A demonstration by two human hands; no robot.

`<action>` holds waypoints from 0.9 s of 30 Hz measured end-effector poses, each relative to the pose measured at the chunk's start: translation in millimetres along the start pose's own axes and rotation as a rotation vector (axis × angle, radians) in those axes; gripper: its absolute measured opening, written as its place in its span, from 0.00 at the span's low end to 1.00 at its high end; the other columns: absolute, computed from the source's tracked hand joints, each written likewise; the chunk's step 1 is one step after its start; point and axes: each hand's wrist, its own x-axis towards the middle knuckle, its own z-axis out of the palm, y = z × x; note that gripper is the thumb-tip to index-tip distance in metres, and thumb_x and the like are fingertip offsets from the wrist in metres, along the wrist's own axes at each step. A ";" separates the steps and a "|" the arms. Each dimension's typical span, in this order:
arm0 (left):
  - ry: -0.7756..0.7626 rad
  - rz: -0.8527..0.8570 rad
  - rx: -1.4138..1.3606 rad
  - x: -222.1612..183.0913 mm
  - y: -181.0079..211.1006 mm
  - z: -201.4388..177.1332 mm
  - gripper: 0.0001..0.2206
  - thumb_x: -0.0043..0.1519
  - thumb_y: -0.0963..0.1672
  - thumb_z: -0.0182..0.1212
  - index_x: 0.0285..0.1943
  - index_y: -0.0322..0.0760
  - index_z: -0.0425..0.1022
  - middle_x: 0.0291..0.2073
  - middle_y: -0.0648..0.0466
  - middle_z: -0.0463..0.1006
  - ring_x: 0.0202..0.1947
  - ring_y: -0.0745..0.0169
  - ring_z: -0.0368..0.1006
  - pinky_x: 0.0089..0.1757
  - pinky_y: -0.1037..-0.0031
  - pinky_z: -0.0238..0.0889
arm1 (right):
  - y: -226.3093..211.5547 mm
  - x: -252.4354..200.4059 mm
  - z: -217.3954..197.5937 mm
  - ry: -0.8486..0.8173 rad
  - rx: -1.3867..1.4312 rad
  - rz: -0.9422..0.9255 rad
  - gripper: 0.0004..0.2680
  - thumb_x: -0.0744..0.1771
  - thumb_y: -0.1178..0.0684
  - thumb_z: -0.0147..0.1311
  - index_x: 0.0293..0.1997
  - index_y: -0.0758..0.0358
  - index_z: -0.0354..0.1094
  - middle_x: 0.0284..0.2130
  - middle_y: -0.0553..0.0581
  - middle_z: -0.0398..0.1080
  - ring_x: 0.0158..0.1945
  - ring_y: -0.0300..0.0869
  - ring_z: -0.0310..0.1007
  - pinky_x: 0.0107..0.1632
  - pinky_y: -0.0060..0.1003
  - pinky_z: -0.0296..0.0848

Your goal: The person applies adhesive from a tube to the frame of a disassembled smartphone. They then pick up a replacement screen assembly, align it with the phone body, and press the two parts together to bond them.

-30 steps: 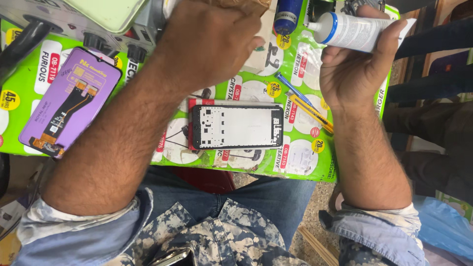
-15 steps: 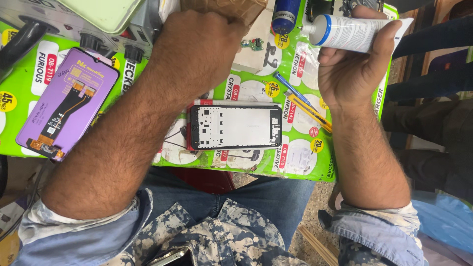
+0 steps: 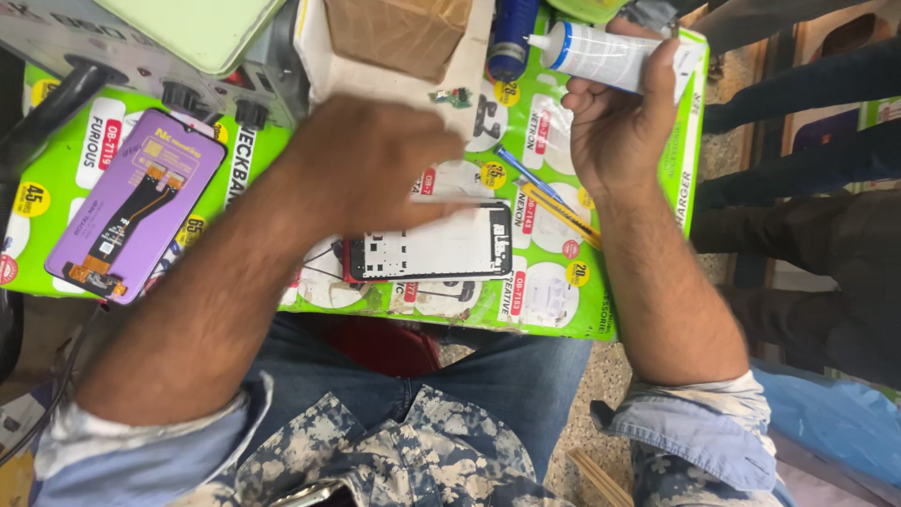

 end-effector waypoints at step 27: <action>0.181 0.025 -0.191 -84.0 35.2 25.2 0.41 0.38 0.49 0.80 0.63 0.35 0.69 0.58 0.41 0.73 0.60 0.35 0.65 0.57 0.53 0.59 | -20.0 -144.9 31.2 0.404 -0.153 -0.127 0.19 0.73 0.42 0.52 0.63 0.71 0.62 0.50 0.66 0.72 0.48 0.48 0.76 0.50 0.42 0.81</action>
